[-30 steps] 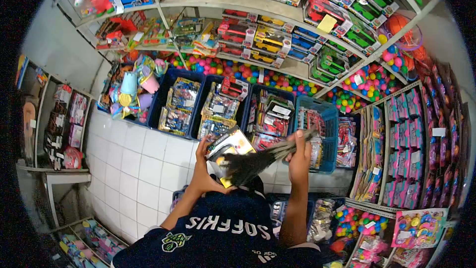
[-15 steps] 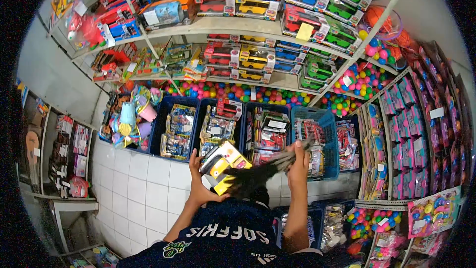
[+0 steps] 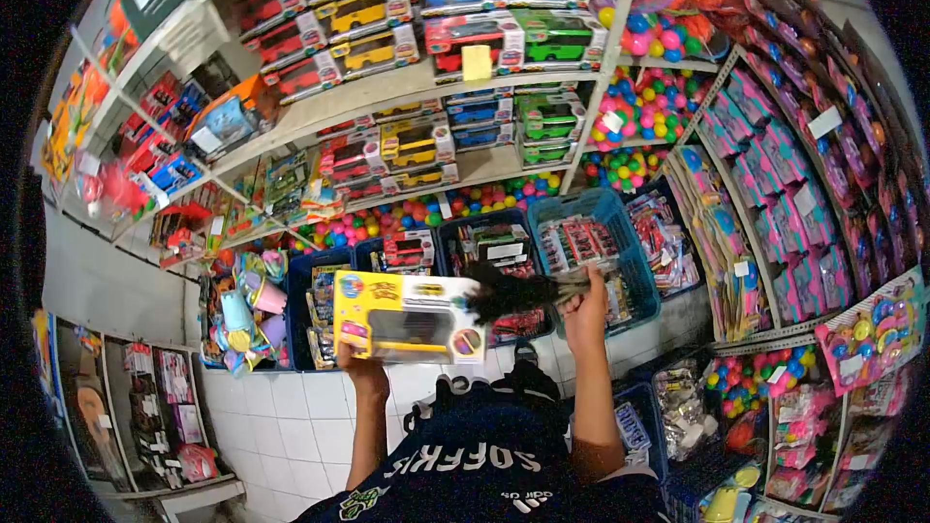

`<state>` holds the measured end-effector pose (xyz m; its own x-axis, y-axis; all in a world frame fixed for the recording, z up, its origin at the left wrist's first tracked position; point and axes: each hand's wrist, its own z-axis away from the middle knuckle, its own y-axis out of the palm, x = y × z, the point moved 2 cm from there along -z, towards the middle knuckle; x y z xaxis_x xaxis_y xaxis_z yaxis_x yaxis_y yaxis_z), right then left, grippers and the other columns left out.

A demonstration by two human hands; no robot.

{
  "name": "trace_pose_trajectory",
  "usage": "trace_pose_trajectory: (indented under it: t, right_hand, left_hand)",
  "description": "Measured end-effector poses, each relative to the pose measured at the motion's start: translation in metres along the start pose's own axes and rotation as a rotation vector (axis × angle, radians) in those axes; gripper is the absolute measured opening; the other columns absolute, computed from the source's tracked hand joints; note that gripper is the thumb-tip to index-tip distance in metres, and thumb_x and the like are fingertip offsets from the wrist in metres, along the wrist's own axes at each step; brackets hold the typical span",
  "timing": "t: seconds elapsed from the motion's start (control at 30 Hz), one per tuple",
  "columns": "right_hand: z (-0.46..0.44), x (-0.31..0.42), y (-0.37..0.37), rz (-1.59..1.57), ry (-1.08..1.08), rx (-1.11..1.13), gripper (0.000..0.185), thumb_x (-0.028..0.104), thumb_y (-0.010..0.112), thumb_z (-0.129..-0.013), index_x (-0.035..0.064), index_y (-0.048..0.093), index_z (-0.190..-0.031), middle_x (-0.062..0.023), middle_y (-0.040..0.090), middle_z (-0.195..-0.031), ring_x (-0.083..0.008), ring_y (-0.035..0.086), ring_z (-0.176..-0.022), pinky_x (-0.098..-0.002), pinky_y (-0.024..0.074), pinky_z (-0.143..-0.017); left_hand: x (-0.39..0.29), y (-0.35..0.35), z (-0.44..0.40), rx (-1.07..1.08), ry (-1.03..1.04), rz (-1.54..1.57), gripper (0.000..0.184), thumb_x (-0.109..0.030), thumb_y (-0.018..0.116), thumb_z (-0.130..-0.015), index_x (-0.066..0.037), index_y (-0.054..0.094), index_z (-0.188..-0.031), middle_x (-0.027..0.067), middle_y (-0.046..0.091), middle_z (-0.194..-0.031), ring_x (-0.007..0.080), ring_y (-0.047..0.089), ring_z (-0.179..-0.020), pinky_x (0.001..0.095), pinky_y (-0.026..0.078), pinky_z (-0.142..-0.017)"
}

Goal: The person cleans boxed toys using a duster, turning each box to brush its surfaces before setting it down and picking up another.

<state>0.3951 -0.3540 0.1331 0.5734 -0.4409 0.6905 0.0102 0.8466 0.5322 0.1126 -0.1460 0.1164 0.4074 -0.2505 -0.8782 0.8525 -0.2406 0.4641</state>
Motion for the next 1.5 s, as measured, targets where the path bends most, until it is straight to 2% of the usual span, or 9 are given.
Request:
trace_pose_trajectory:
  t: [0.07,0.27,0.63,0.77,1.07,1.2,1.3,1.4,1.5]
  right_hand:
    - [-0.007,0.017,-0.005,0.018,-0.010,-0.003,0.029,0.043,0.061,-0.092,0.0174,0.052,-0.083,0.0072,0.036,-0.058,-0.0070,0.035,-0.049,-0.0246,0.0286,-0.048]
    - [-0.011,0.047,0.015,-0.005,0.076,0.230,0.030,0.045,0.059,-0.093,0.0179,0.053,-0.082,0.0081,0.040,-0.060,-0.0048,0.037,-0.051,-0.0226,0.0286,-0.049]
    - [-0.072,0.105,0.045,-0.116,-0.069,0.328,0.028,0.043,0.059,-0.093,0.0149,0.055,-0.088,0.0036,0.051,-0.072,-0.0122,0.048,-0.061,-0.0292,0.0397,-0.056]
    - [-0.090,0.119,0.032,-0.065,0.125,0.146,0.028,0.041,0.063,-0.091,0.0144,0.055,-0.086,0.0015,0.055,-0.075,-0.0134,0.050,-0.064,-0.0302,0.0440,-0.062]
    - [-0.109,0.121,0.022,-0.096,0.186,0.250,0.032,0.043,0.060,-0.093,0.0138,0.054,-0.083,0.0004,0.053,-0.072,-0.0148,0.054,-0.069,-0.0330,0.0453,-0.068]
    - [-0.108,0.120,0.031,0.059,0.020,0.323,0.029,0.042,0.064,-0.090,0.0171,0.052,-0.080,0.0041,0.051,-0.069,-0.0117,0.051,-0.059,-0.0232,0.0438,-0.063]
    - [-0.093,0.137,0.034,-0.012,0.148,0.093,0.027,0.044,0.062,-0.091,0.0186,0.055,-0.085,0.0072,0.053,-0.071,-0.0038,0.043,-0.055,-0.0195,0.0371,-0.054]
    - [-0.109,0.128,0.018,-0.010,0.093,0.184,0.032,0.050,0.063,-0.089,0.0192,0.057,-0.087,0.0070,0.042,-0.062,-0.0069,0.034,-0.051,-0.0263,0.0279,-0.050]
    - [-0.106,0.113,0.012,0.054,-0.010,0.156,0.032,0.048,0.056,-0.094,0.0173,0.053,-0.088,0.0062,0.052,-0.074,-0.0030,0.038,-0.052,-0.0202,0.0296,-0.047]
  left_hand:
    - [0.010,0.014,-0.003,-0.069,-0.150,0.105,0.083,-0.074,0.047,-0.080,-0.018,0.039,-0.142,0.0046,0.046,-0.139,0.0245,0.045,-0.124,0.0473,0.039,-0.099]
    - [0.013,0.089,-0.002,-0.046,-0.379,0.364,0.108,-0.085,0.048,-0.068,-0.016,0.027,-0.149,0.0143,0.028,-0.151,0.0378,0.034,-0.132,0.0585,0.038,-0.100]
    - [0.026,0.163,0.013,0.012,-0.392,0.358,0.110,-0.090,0.044,-0.066,-0.014,0.032,-0.145,0.0183,0.039,-0.141,0.0377,0.050,-0.120,0.0551,0.051,-0.091]
    - [0.030,0.176,0.022,0.067,-0.390,0.433,0.104,-0.089,0.039,-0.071,-0.016,0.032,-0.145,0.0145,0.042,-0.141,0.0345,0.051,-0.120,0.0530,0.053,-0.087]
    - [0.041,0.175,0.032,0.041,-0.394,0.488,0.103,-0.089,0.039,-0.071,-0.017,0.035,-0.145,0.0137,0.041,-0.143,0.0341,0.046,-0.124,0.0537,0.048,-0.092]
    - [0.040,0.180,0.034,0.015,-0.401,0.442,0.108,-0.089,0.043,-0.069,-0.014,0.032,-0.146,0.0169,0.039,-0.143,0.0357,0.046,-0.125,0.0543,0.047,-0.095]
    - [0.054,0.176,0.034,-0.004,-0.497,0.566,0.111,-0.085,0.042,-0.073,-0.007,0.021,-0.149,0.0247,0.027,-0.148,0.0464,0.042,-0.127,0.0551,0.046,-0.099]
    - [0.061,0.183,0.032,0.034,-0.498,0.488,0.110,-0.084,0.043,-0.074,-0.007,0.022,-0.149,0.0233,0.027,-0.148,0.0457,0.041,-0.128,0.0539,0.045,-0.101]
    - [0.066,0.187,0.034,0.056,-0.524,0.436,0.108,-0.083,0.044,-0.074,-0.007,0.023,-0.148,0.0229,0.028,-0.147,0.0429,0.042,-0.128,0.0526,0.046,-0.100]
